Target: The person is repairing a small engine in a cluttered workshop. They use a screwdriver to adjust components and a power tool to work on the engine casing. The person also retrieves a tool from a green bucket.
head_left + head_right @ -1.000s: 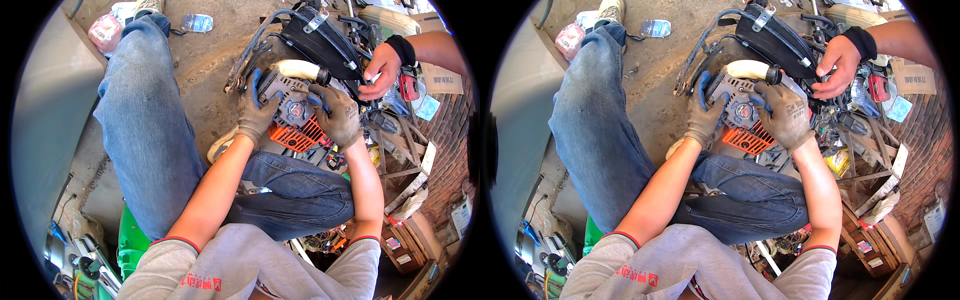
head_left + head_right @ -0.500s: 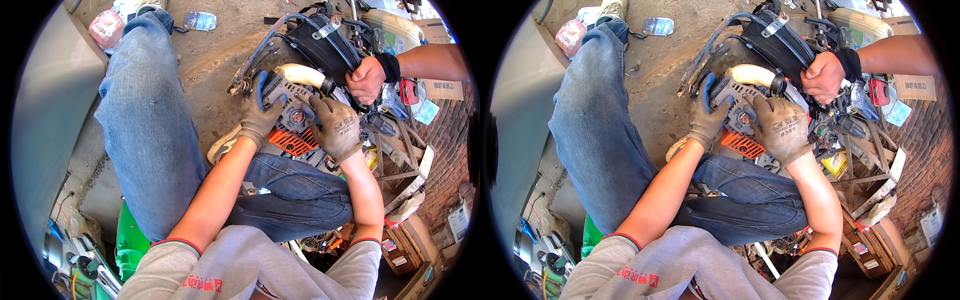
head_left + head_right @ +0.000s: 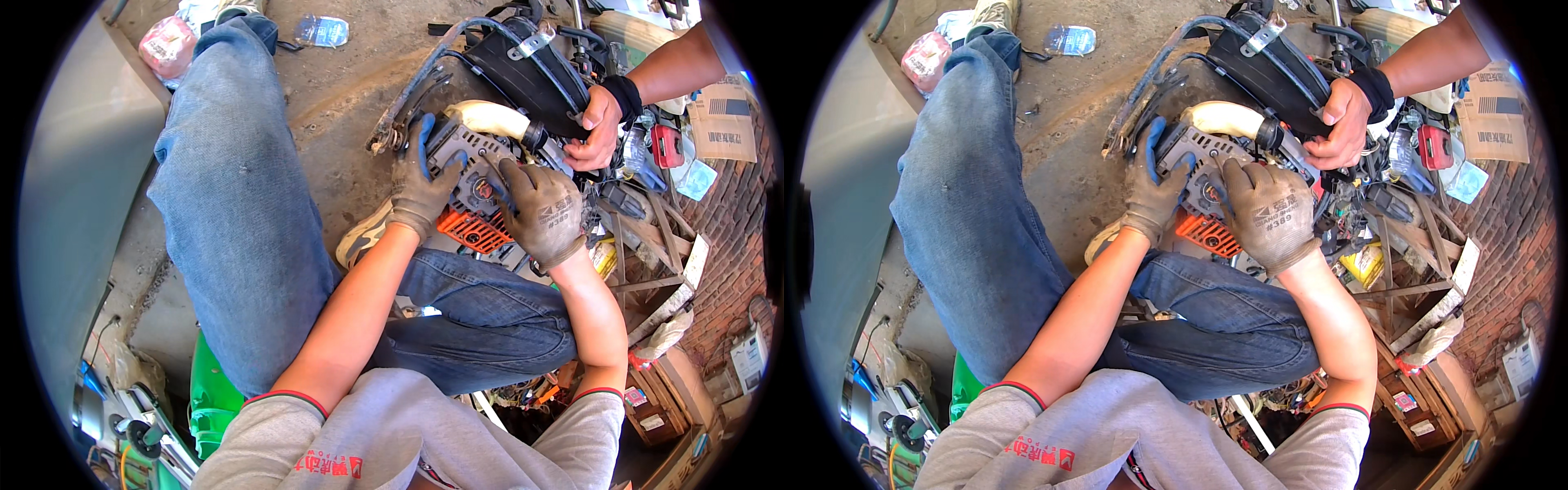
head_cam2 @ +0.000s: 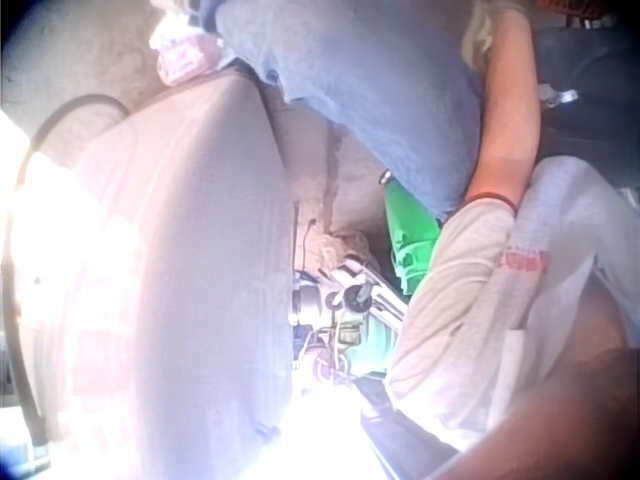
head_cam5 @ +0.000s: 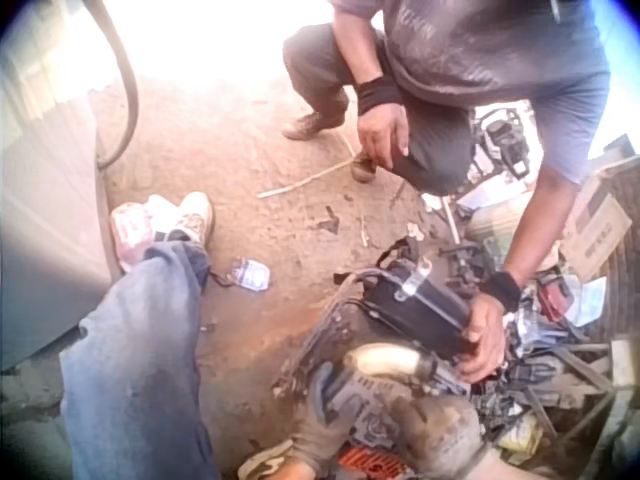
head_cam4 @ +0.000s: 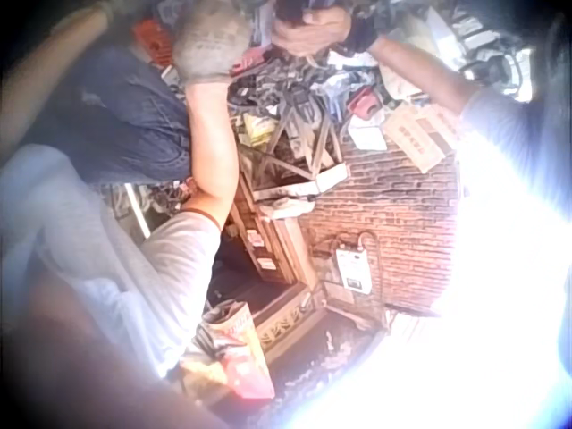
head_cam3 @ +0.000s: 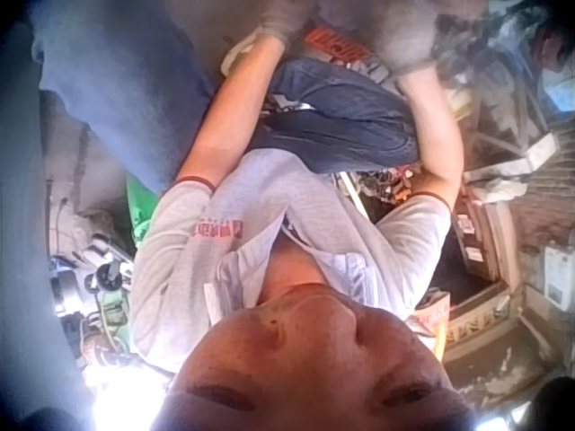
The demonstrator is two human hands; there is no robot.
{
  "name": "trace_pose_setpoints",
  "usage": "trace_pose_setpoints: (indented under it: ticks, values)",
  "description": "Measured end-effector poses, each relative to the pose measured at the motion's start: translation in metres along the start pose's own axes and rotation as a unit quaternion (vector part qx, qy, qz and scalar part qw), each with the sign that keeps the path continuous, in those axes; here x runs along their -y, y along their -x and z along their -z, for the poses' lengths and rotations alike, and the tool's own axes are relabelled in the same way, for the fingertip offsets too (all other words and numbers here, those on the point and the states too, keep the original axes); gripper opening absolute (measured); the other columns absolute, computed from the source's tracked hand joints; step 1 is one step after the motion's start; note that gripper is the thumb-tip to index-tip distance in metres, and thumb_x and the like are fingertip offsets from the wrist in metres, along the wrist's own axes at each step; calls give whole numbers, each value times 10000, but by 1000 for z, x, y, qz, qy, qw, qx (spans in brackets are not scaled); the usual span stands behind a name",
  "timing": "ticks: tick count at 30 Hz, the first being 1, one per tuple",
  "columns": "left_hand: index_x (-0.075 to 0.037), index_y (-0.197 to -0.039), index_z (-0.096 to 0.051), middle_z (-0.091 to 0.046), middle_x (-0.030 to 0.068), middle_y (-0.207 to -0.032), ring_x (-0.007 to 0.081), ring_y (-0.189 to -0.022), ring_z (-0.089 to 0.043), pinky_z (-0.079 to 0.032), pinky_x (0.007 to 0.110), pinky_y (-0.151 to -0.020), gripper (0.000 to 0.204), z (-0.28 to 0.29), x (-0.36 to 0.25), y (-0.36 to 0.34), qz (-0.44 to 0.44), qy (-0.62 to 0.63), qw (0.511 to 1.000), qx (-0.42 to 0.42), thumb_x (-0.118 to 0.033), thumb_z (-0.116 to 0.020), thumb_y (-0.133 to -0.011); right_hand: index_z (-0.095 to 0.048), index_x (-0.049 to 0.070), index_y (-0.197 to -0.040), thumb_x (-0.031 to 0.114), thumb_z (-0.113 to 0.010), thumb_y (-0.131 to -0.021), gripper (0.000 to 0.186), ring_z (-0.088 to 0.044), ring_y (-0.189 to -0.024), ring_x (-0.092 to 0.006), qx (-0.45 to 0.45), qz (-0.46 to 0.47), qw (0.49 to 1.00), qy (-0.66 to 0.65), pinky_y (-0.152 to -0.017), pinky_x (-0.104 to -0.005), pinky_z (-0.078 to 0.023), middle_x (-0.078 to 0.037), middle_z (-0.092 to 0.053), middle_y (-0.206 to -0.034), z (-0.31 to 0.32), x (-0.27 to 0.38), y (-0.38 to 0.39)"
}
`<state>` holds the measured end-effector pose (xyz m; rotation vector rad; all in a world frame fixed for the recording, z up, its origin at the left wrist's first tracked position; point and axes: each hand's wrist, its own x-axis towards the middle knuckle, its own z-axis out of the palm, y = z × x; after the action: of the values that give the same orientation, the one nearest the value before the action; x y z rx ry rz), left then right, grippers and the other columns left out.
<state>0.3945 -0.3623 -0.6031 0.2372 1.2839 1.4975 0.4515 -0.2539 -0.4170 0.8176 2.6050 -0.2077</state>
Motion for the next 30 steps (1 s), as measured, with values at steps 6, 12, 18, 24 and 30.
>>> trace_pose_setpoints:
  ticks: [6,12,18,24,30]
  values:
    - [-10,-1508,-366,-506,186,-1417,245,-1288,-540,-442,358,-1093,720,0,5,0,-20,-31,999,-4,20,-659,-850,-669,26,-1098,135,-733,-729,390,-679,-773,-290,14,3,1000,-22,-678,-412,-537,-109,-666,-862,-1,1,-2]
    - [0,-1497,-382,-513,188,-1418,251,-1280,-550,-447,360,-1089,703,1,-1,-1,-26,-59,998,-3,3,-664,-852,-658,16,-1129,113,-721,-716,429,-675,-790,-300,11,22,999,-22,-701,-419,-533,-126,-668,-896,-1,-4,-2]
    - [2,-1489,-393,-518,192,-1422,263,-1281,-556,-445,366,-1090,700,1,-2,-1,-19,-38,999,-6,-16,-680,-851,-659,28,-1108,163,-736,-743,397,-674,-791,-298,23,-2,1000,-17,-700,-425,-531,-125,-667,-897,2,1,-7]
    - [-16,-1484,-387,-547,242,-1383,313,-1254,-581,-447,394,-1076,776,-1,6,-3,-27,-27,999,-16,-167,-765,-823,-647,60,-984,261,-754,-793,297,-682,-785,-287,82,-87,992,43,-672,-434,-532,-108,-664,-849,12,13,-7]
    - [-8,-1478,-394,-554,236,-1379,307,-1253,-584,-449,385,-1074,767,0,7,-3,-41,-32,999,-12,-174,-769,-829,-650,57,-988,235,-716,-822,252,-687,-791,-279,81,-59,994,50,-662,-427,-531,-109,-662,-833,11,14,-9]
